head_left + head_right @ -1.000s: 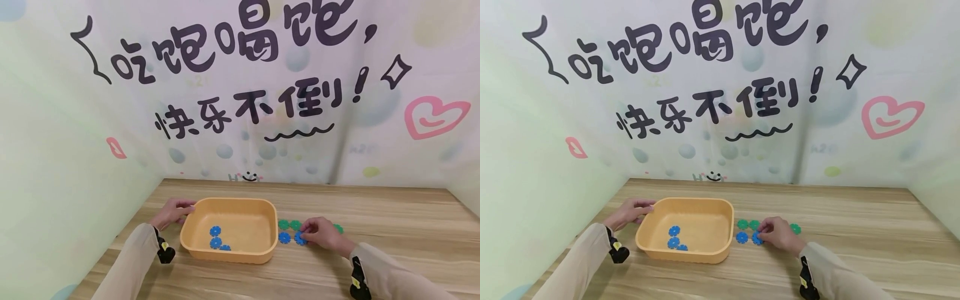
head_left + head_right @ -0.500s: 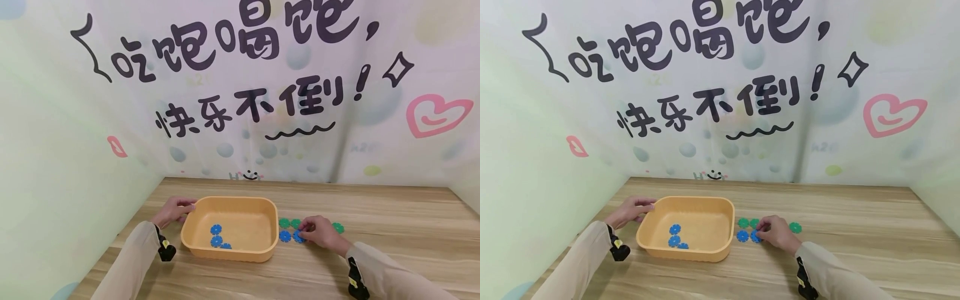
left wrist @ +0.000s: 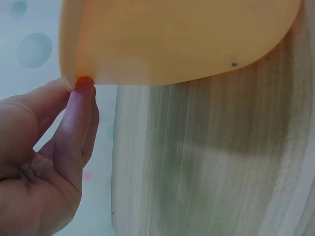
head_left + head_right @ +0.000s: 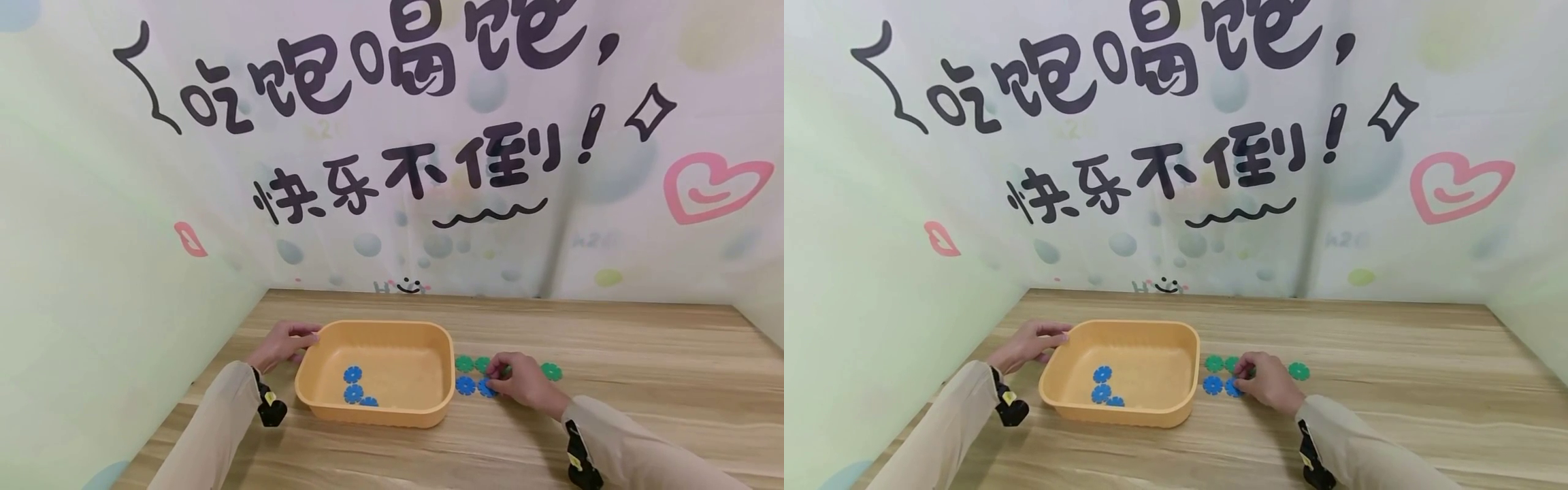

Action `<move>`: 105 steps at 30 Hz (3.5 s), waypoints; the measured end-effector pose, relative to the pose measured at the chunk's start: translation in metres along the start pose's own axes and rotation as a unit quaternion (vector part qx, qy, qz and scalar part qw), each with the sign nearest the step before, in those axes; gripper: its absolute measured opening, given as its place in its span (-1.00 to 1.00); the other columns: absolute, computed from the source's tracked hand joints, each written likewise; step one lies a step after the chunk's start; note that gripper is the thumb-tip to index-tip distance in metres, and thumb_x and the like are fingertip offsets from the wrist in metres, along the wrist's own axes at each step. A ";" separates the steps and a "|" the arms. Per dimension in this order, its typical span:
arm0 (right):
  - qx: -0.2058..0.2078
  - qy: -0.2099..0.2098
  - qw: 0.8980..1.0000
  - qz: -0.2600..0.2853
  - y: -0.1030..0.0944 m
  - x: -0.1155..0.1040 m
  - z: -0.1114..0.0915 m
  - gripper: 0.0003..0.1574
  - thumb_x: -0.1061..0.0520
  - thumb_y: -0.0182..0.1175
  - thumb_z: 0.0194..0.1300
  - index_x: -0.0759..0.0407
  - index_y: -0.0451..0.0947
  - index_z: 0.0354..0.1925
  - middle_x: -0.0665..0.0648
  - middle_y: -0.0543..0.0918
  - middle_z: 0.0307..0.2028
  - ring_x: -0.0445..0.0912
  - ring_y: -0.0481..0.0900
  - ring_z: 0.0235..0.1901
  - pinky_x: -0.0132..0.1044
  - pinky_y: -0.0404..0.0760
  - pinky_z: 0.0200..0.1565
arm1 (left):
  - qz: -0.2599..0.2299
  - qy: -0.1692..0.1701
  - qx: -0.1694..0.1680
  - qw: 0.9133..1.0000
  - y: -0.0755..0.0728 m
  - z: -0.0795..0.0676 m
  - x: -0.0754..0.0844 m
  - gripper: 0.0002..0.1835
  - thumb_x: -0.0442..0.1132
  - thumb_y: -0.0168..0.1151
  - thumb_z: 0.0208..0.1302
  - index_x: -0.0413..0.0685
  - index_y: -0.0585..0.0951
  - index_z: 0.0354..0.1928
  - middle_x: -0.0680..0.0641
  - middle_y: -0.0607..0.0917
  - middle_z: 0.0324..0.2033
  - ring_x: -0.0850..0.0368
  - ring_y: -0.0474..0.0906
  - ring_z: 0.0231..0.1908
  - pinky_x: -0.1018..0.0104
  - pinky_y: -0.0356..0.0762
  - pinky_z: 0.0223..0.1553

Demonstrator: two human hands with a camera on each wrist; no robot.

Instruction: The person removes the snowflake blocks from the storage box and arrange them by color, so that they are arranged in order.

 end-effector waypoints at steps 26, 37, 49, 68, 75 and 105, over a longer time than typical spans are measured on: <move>-0.066 -0.028 0.992 0.104 -0.021 -0.107 0.065 -0.80 0.16 0.16 0.17 0.29 0.54 -0.28 0.19 0.52 -0.44 -0.03 0.53 -0.48 -0.22 0.61 -0.43 | -0.023 0.006 -0.001 1.000 -0.004 0.001 -0.002 -0.60 -0.28 0.11 0.21 -0.29 0.45 0.08 -0.22 0.53 -0.15 0.11 0.56 -0.34 0.24 0.59 -0.38; -0.113 -0.129 0.977 0.124 0.031 -0.150 0.123 -0.82 0.08 0.21 0.13 0.17 0.57 -0.32 0.06 0.55 -0.47 0.10 0.50 -0.45 -0.25 0.60 -0.43 | -0.043 0.019 -0.004 0.999 -0.002 -0.001 -0.005 -0.61 -0.29 0.12 0.20 -0.31 0.46 0.06 -0.18 0.55 -0.18 0.10 0.56 -0.31 0.21 0.59 -0.38; -0.186 -0.131 0.969 0.094 0.088 -0.138 0.134 -0.80 0.04 0.23 0.11 0.14 0.58 -0.31 -0.02 0.58 -0.47 -0.05 0.54 -0.46 -0.30 0.58 -0.45 | -0.043 0.029 -0.012 0.999 0.004 0.002 0.001 -0.61 -0.28 0.12 0.21 -0.32 0.45 0.06 -0.22 0.53 -0.16 0.10 0.56 -0.34 0.23 0.59 -0.37; -0.266 -0.113 0.957 -0.038 0.132 -0.130 0.127 -0.67 0.20 0.30 0.01 0.20 0.60 -0.17 -0.05 0.58 -0.40 -0.25 0.41 -0.43 -0.56 0.45 -0.31 | -0.030 0.034 -0.001 0.999 -0.002 -0.005 -0.004 -0.59 -0.27 0.11 0.21 -0.34 0.44 0.07 -0.22 0.53 -0.17 0.12 0.54 -0.34 0.23 0.59 -0.40; -0.261 -0.108 0.959 -0.029 0.129 -0.131 0.125 -0.74 0.23 0.30 0.00 0.26 0.62 -0.25 -0.02 0.56 -0.48 -0.25 0.39 -0.50 -0.55 0.43 -0.41 | -0.033 0.021 0.005 0.999 -0.001 -0.003 -0.003 -0.60 -0.26 0.12 0.21 -0.31 0.46 0.06 -0.20 0.53 -0.20 0.15 0.54 -0.36 0.25 0.59 -0.40; -0.220 -0.103 0.968 0.061 0.042 -0.145 0.120 -0.93 0.26 0.19 0.13 0.26 0.53 -0.35 0.06 0.57 -0.49 -0.13 0.53 -0.48 -0.35 0.60 -0.37 | -0.028 0.024 -0.006 0.999 0.001 -0.001 -0.002 -0.62 -0.29 0.11 0.21 -0.31 0.46 0.06 -0.22 0.53 -0.14 0.13 0.55 -0.36 0.26 0.59 -0.40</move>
Point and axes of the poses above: each hand's wrist, its own z-axis towards the middle knuckle, its own y-axis out of the palm, x = y × z, the point moved 1 cm from there along z, towards the middle knuckle
